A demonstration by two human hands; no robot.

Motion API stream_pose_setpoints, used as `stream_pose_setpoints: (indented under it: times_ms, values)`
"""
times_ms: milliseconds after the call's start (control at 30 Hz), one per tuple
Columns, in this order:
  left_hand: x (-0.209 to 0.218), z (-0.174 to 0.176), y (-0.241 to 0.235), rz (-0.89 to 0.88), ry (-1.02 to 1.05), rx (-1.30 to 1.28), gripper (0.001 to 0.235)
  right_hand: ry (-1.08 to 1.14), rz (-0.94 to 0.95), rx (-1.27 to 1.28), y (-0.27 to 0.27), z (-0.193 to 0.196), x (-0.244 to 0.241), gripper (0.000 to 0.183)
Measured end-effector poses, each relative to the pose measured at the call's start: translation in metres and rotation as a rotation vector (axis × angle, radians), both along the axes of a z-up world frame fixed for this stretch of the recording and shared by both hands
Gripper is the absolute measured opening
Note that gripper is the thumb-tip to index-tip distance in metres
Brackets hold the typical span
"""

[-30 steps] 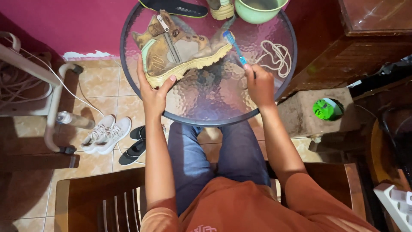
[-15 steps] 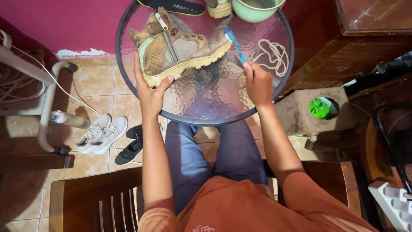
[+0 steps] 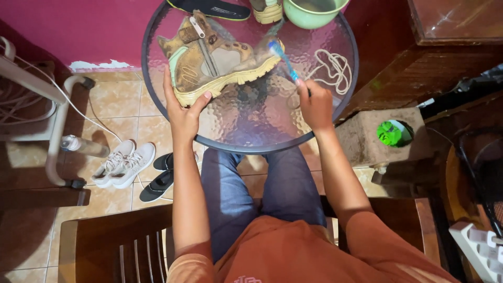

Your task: The person scrubs a brown hiking boot with a blue toothbrush, repeatedly dipping the brush into a green bowl of water. The person rotates the boot to clean the sole, sides, and upper sections, then flips it to scrub the interior lining.

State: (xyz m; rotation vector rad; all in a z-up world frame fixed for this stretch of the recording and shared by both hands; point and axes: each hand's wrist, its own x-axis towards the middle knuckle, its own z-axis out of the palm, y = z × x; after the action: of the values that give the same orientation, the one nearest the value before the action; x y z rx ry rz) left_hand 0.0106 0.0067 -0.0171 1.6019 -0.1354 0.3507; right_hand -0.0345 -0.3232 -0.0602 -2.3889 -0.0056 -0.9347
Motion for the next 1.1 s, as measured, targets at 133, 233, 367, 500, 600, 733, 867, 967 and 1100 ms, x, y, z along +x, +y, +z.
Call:
stream_pose_setpoints:
  times_ms: [133, 233, 367, 500, 600, 733, 867, 967, 1100]
  values:
    - [0.0, 0.0, -0.004, 0.025, -0.008, 0.009, 0.103, -0.007, -0.036, -0.046, 0.007, 0.001, -0.003, 0.039]
    - [0.002, 0.0, -0.006, 0.04, 0.008, -0.009, 0.102, 0.126, 0.014, -0.004, 0.005, -0.004, -0.003, 0.043]
    - [-0.001, 0.0, -0.01, 0.054, 0.048, 0.006, 0.101, 0.016, -0.011, -0.065, 0.005, 0.001, -0.004, 0.032]
    - [0.0, -0.001, -0.006, 0.071, 0.063, 0.019, 0.1, 0.151, 0.098, -0.073, 0.012, 0.0, -0.008, 0.034]
    - [0.0, -0.002, -0.006, 0.075, 0.065, 0.036, 0.1, -0.043, 0.06, -0.077, -0.007, -0.011, 0.008, 0.029]
    - [0.001, 0.001, -0.007, 0.064, 0.049, 0.034, 0.1, 0.025, -0.035, -0.031, -0.007, -0.002, 0.01, 0.033]
    - [0.003, 0.005, -0.01, 0.059, 0.056, 0.045, 0.099, 0.114, 0.014, -0.072, -0.004, -0.003, 0.007, 0.034]
    - [0.003, 0.0, -0.008, 0.052, 0.052, 0.056, 0.1, 0.074, -0.037, -0.052, -0.007, -0.004, 0.013, 0.035]
    - [0.002, -0.001, -0.007, 0.052, 0.033, 0.07, 0.1, 0.101, -0.005, -0.029, 0.004, 0.014, 0.006, 0.042]
